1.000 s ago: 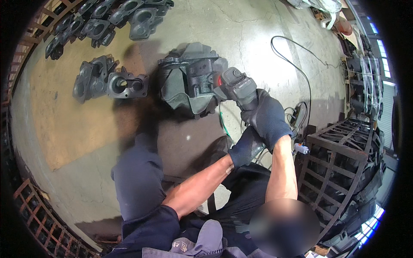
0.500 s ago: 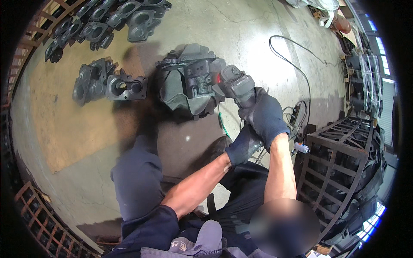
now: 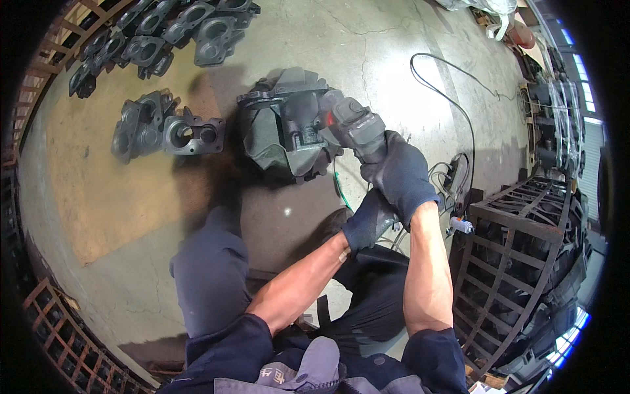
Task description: The person sits on the floor and uses a handheld angle grinder to smooth the surfaces of metal castings. They repeatedly pick up a casting, grind its exterior, inspect it, and place it on a cardboard sheet with other finished parts.
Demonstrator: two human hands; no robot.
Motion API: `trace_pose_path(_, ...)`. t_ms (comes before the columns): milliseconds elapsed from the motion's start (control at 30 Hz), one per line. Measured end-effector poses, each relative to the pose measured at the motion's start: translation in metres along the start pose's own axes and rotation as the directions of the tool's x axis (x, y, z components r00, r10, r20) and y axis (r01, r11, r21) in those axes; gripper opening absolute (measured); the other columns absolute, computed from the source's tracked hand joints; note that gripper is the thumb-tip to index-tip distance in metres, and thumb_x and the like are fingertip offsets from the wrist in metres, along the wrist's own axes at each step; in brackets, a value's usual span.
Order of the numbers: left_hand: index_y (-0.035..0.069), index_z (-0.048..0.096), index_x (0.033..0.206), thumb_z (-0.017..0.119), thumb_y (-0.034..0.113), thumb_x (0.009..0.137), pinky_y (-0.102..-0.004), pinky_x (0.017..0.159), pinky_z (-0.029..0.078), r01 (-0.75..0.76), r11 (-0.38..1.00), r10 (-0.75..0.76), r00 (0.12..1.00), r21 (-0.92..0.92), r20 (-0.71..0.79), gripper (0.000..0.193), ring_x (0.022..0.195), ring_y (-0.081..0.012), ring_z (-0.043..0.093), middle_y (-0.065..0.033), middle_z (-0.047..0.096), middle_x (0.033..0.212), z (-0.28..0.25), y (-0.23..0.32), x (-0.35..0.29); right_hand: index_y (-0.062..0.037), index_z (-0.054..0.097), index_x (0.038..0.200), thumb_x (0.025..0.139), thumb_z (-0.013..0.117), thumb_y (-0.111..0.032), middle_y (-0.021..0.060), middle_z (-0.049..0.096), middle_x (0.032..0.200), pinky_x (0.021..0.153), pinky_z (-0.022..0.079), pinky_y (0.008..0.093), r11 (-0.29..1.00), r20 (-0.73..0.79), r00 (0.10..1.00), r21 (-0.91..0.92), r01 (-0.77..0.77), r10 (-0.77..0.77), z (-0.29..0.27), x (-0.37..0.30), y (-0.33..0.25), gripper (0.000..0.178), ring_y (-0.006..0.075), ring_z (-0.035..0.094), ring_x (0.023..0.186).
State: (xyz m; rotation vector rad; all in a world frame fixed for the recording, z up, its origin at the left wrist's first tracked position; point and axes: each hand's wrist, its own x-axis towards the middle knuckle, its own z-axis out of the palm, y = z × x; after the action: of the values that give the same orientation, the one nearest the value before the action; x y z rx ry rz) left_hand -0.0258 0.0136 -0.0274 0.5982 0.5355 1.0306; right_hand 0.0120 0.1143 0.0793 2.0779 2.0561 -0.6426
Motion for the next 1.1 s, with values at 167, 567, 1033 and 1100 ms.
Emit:
trace_pose_path(167, -0.003, 0.038, 0.139, 0.049, 0.002, 0.100, -0.0304, 0.102, 0.046, 0.027, 0.956, -0.032, 0.999, -0.291, -0.012, 0.041, 0.119, -0.0136, 0.051, -0.0082, 0.052, 0.133, -0.006, -0.004, 0.005, 0.0036, 0.062, 0.112, 0.069, 0.073, -0.028, 0.0266, 0.070, 0.091, 0.079, 0.055, 0.0455, 1.000, -0.013, 1.000, 0.000, -0.021, 0.021, 0.001, 0.005, -0.003, 0.054, 0.0428, 0.069, 0.087)
trace_pose_path(567, -0.002, 0.018, 0.152, 0.053, 0.005, 0.098, -0.0345, 0.115, 0.034, 0.010, 0.999, -0.017, 0.990, 0.051, 0.141, 0.064, 0.139, -0.0222, 0.039, -0.0143, 0.035, 0.153, -0.013, -0.019, -0.009, 0.0024, 0.061, 0.114, 0.069, 0.075, -0.027, 0.0266, 0.070, 0.092, 0.081, 0.055, 0.0445, 1.000, 0.037, 0.999, 0.006, -0.008, 0.008, 0.001, -0.008, 0.001, 0.055, 0.0423, 0.068, 0.089)
trace_pose_path(1033, 0.001, 0.015, 0.155, 0.041, 0.011, 0.107, -0.0354, 0.119, 0.031, 0.205, 0.944, -0.175, 0.976, -0.258, 0.133, 0.056, 0.141, -0.0233, 0.036, -0.0128, 0.029, 0.156, 0.005, -0.014, -0.004, -0.0028, 0.064, 0.108, 0.071, 0.072, -0.026, 0.0217, 0.071, 0.091, 0.082, 0.055, 0.0437, 0.999, 0.000, 0.999, 0.000, -0.041, 0.041, -0.002, -0.014, 0.009, 0.045, 0.0395, 0.070, 0.088)
trace_pose_path(1100, 0.002, 0.013, 0.156, 0.040, 0.012, 0.107, -0.0355, 0.119, 0.030, 0.272, 0.918, -0.246, 0.961, -0.287, 0.124, 0.057, 0.142, -0.0236, 0.035, -0.0127, 0.027, 0.158, 0.005, 0.000, -0.006, -0.0027, 0.064, 0.109, 0.071, 0.071, -0.026, 0.0217, 0.071, 0.090, 0.082, 0.055, 0.0435, 1.000, -0.007, 1.000, -0.007, -0.023, 0.023, -0.001, -0.014, 0.007, 0.045, 0.0396, 0.070, 0.088)
